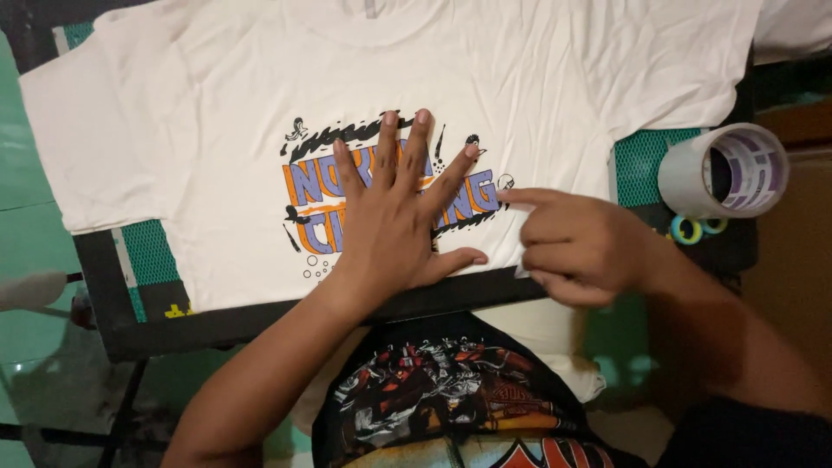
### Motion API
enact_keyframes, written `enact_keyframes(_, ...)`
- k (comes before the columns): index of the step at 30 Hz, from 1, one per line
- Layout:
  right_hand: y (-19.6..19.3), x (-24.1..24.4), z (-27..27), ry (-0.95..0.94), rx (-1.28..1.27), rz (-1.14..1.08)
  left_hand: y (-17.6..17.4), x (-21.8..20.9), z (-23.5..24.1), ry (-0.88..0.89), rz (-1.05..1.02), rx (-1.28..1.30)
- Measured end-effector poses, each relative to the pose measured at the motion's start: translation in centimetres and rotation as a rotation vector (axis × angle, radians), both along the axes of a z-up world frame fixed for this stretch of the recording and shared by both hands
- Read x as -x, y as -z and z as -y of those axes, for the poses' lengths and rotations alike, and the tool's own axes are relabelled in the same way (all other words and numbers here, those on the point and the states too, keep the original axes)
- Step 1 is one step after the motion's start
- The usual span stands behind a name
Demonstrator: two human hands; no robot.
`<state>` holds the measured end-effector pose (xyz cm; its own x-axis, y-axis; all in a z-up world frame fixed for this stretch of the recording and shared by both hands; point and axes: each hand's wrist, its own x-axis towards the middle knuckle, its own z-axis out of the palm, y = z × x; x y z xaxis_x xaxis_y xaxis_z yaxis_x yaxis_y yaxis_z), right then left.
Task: The person peels small circular stickers off a white t-shirt laid flat on a table. They use their fingers to lift the edges of the stickers and remove them from the fabric surface.
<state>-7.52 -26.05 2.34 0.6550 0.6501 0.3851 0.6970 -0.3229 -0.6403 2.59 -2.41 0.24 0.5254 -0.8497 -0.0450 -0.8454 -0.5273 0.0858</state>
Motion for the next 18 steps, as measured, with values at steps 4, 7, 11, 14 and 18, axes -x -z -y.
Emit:
enact_keyframes(4, 1.1, -0.4, -0.7, -0.062, -0.021, -0.009, 0.2, 0.0, 0.0, 0.003, 0.021, 0.005)
enact_keyframes(7, 1.2, 0.0, -0.3, -0.071, 0.000, 0.002, 0.3, 0.0, -0.1, 0.001, 0.030, 0.024)
enact_keyframes(11, 0.8, 0.6, 0.6, -0.001, 0.025, -0.002, 0.1, 0.0, -0.1, -0.001, 0.020, 0.034)
enact_keyframes(14, 0.4, 0.4, 0.3, 0.042, -0.012, 0.011, 0.1, 0.1, 0.0, 0.001, 0.028, 0.027)
enact_keyframes(18, 0.9, -0.4, -0.5, -0.014, -0.036, -0.018, 0.4, 0.0, 0.0, -0.002, 0.028, 0.044)
